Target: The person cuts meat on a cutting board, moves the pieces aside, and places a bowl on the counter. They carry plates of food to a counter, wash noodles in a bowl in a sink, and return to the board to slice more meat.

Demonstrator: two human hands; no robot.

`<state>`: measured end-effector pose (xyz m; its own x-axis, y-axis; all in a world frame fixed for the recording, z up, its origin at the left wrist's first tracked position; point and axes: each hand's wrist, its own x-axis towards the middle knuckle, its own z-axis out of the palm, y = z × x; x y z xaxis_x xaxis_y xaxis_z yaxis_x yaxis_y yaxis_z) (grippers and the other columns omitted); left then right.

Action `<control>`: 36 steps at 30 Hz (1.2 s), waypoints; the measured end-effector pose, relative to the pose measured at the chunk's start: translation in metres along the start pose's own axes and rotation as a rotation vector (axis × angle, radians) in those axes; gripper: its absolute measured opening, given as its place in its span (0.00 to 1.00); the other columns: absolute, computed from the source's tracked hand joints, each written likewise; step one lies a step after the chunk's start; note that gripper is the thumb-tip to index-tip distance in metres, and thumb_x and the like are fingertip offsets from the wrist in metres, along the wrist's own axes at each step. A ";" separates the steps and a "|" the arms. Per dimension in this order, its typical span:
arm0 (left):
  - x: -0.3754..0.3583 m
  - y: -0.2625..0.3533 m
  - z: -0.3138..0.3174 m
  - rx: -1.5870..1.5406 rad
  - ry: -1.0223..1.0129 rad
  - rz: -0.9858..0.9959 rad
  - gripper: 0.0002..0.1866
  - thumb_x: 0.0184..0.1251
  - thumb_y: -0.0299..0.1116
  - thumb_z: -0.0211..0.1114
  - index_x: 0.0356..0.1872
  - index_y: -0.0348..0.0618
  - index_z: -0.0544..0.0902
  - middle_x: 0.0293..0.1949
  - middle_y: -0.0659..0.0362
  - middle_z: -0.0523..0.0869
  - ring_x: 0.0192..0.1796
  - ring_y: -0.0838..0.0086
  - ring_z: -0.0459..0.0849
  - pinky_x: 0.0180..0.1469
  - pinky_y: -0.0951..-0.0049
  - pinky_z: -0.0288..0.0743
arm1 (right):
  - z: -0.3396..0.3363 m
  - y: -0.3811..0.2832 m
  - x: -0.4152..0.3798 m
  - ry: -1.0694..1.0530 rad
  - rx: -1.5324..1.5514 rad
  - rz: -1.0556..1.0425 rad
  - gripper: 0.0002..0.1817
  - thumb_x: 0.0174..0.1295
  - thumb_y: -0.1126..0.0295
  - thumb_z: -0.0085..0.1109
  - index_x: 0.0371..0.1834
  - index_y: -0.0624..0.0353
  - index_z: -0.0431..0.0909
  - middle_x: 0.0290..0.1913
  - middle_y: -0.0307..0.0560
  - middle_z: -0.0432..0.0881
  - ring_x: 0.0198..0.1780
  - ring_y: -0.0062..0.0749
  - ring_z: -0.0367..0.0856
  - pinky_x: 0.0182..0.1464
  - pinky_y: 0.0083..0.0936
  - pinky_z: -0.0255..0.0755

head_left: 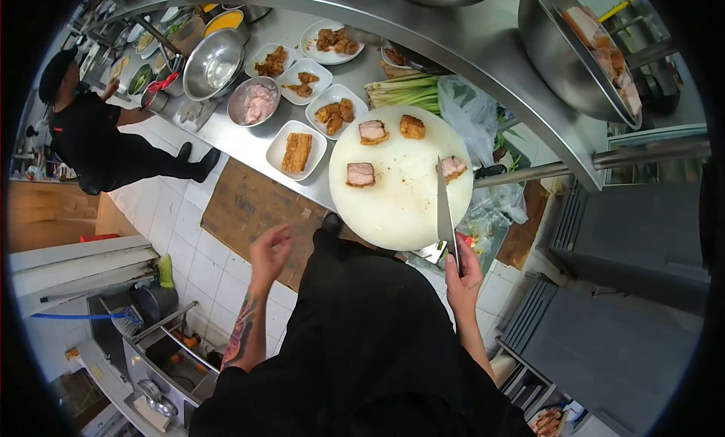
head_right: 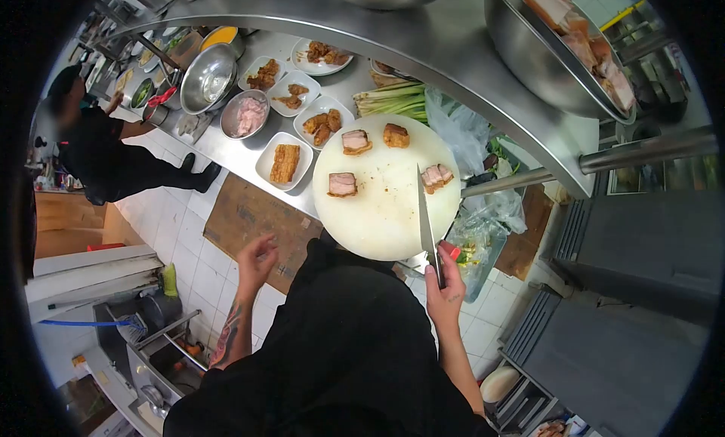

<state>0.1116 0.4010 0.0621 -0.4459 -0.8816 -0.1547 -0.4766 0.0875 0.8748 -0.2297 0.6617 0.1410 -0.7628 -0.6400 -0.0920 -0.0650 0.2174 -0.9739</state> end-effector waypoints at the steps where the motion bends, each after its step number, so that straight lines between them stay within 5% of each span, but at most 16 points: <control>1: -0.006 -0.029 -0.019 0.159 -0.073 -0.167 0.28 0.62 0.27 0.74 0.66 0.40 0.82 0.48 0.51 0.93 0.51 0.66 0.92 0.55 0.63 0.84 | -0.003 0.006 0.000 -0.001 0.001 0.000 0.25 0.75 0.77 0.59 0.73 0.69 0.73 0.67 0.52 0.81 0.65 0.31 0.81 0.69 0.28 0.72; 2: -0.015 -0.053 -0.031 0.318 -0.145 -0.334 0.32 0.62 0.30 0.75 0.69 0.41 0.80 0.52 0.49 0.92 0.56 0.62 0.92 0.57 0.61 0.84 | -0.006 0.016 0.000 -0.007 0.017 0.065 0.24 0.75 0.76 0.60 0.73 0.69 0.73 0.67 0.52 0.81 0.65 0.31 0.81 0.68 0.27 0.73; 4: -0.041 -0.079 -0.029 1.256 -0.418 -0.670 0.38 0.62 0.38 0.77 0.74 0.42 0.75 0.62 0.43 0.87 0.63 0.54 0.87 0.62 0.57 0.82 | -0.008 0.024 0.000 -0.016 0.041 0.130 0.24 0.75 0.76 0.60 0.73 0.69 0.73 0.67 0.53 0.81 0.65 0.31 0.81 0.68 0.27 0.73; 5: -0.036 -0.092 -0.036 1.261 -0.416 -0.666 0.38 0.62 0.38 0.77 0.74 0.42 0.75 0.62 0.43 0.87 0.63 0.54 0.87 0.62 0.57 0.82 | -0.007 0.024 0.001 -0.021 0.018 0.120 0.23 0.75 0.75 0.60 0.72 0.69 0.74 0.65 0.51 0.83 0.62 0.30 0.83 0.65 0.26 0.75; 7: -0.029 -0.097 -0.049 0.821 -0.556 -0.278 0.41 0.64 0.46 0.76 0.76 0.42 0.72 0.68 0.39 0.82 0.69 0.52 0.83 0.63 0.56 0.81 | -0.006 0.024 0.005 -0.027 -0.009 0.109 0.22 0.76 0.74 0.60 0.71 0.69 0.75 0.62 0.49 0.84 0.58 0.30 0.84 0.61 0.26 0.77; 11: 0.025 -0.047 -0.031 0.554 -0.504 -0.364 0.40 0.67 0.50 0.74 0.75 0.39 0.74 0.64 0.40 0.84 0.64 0.51 0.86 0.63 0.57 0.81 | 0.004 0.036 0.014 -0.053 -0.204 0.096 0.20 0.76 0.70 0.60 0.68 0.66 0.78 0.49 0.48 0.89 0.45 0.26 0.84 0.50 0.25 0.78; 13: 0.048 -0.024 -0.019 0.440 -0.478 -0.125 0.34 0.70 0.49 0.72 0.70 0.36 0.78 0.56 0.43 0.90 0.55 0.55 0.91 0.57 0.59 0.84 | 0.005 0.030 0.016 -0.047 -0.336 0.101 0.21 0.75 0.69 0.61 0.67 0.66 0.78 0.42 0.52 0.89 0.40 0.27 0.85 0.46 0.27 0.79; 19: 0.112 0.058 -0.015 0.062 -0.373 0.043 0.23 0.74 0.39 0.70 0.62 0.34 0.84 0.43 0.47 0.92 0.39 0.65 0.91 0.44 0.65 0.84 | 0.009 0.021 0.017 -0.017 -0.469 0.121 0.18 0.76 0.67 0.60 0.63 0.66 0.78 0.35 0.55 0.87 0.35 0.36 0.86 0.43 0.32 0.79; 25: 0.212 0.044 -0.006 0.163 -0.021 0.236 0.17 0.73 0.38 0.68 0.55 0.38 0.88 0.41 0.48 0.92 0.40 0.60 0.91 0.45 0.62 0.84 | 0.019 0.005 0.021 -0.018 -0.594 0.058 0.16 0.75 0.67 0.60 0.61 0.64 0.78 0.31 0.57 0.85 0.32 0.43 0.87 0.39 0.36 0.78; 31: 0.241 0.024 -0.020 0.394 0.127 0.075 0.16 0.70 0.40 0.68 0.52 0.42 0.89 0.45 0.49 0.91 0.43 0.52 0.90 0.49 0.55 0.83 | 0.025 0.002 0.021 0.007 -0.738 0.017 0.15 0.75 0.66 0.60 0.59 0.62 0.78 0.35 0.63 0.87 0.37 0.60 0.89 0.41 0.45 0.80; 32: 0.230 0.022 -0.025 0.379 0.198 0.002 0.16 0.69 0.39 0.69 0.53 0.42 0.89 0.46 0.48 0.91 0.43 0.54 0.91 0.49 0.56 0.83 | 0.025 0.003 0.022 0.008 -0.744 0.010 0.15 0.75 0.66 0.60 0.59 0.62 0.78 0.35 0.63 0.87 0.37 0.60 0.89 0.41 0.45 0.80; 34: 0.211 0.004 -0.030 0.341 0.236 -0.008 0.17 0.70 0.37 0.68 0.55 0.41 0.88 0.46 0.48 0.91 0.42 0.58 0.91 0.48 0.60 0.83 | 0.031 0.002 0.019 0.034 -0.730 0.029 0.14 0.76 0.66 0.59 0.57 0.64 0.78 0.35 0.58 0.86 0.36 0.44 0.88 0.41 0.38 0.79; 36: 0.201 -0.027 -0.033 0.307 0.272 -0.018 0.17 0.71 0.36 0.68 0.57 0.39 0.87 0.46 0.48 0.91 0.42 0.62 0.91 0.48 0.63 0.84 | 0.034 0.001 0.017 0.045 -0.729 0.026 0.14 0.76 0.66 0.59 0.57 0.63 0.78 0.34 0.58 0.86 0.35 0.45 0.88 0.41 0.39 0.79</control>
<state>0.0601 0.2059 0.0227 -0.2383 -0.9712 -0.0054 -0.7050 0.1691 0.6888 -0.2205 0.6260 0.1312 -0.7946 -0.6006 -0.0892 -0.4463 0.6773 -0.5849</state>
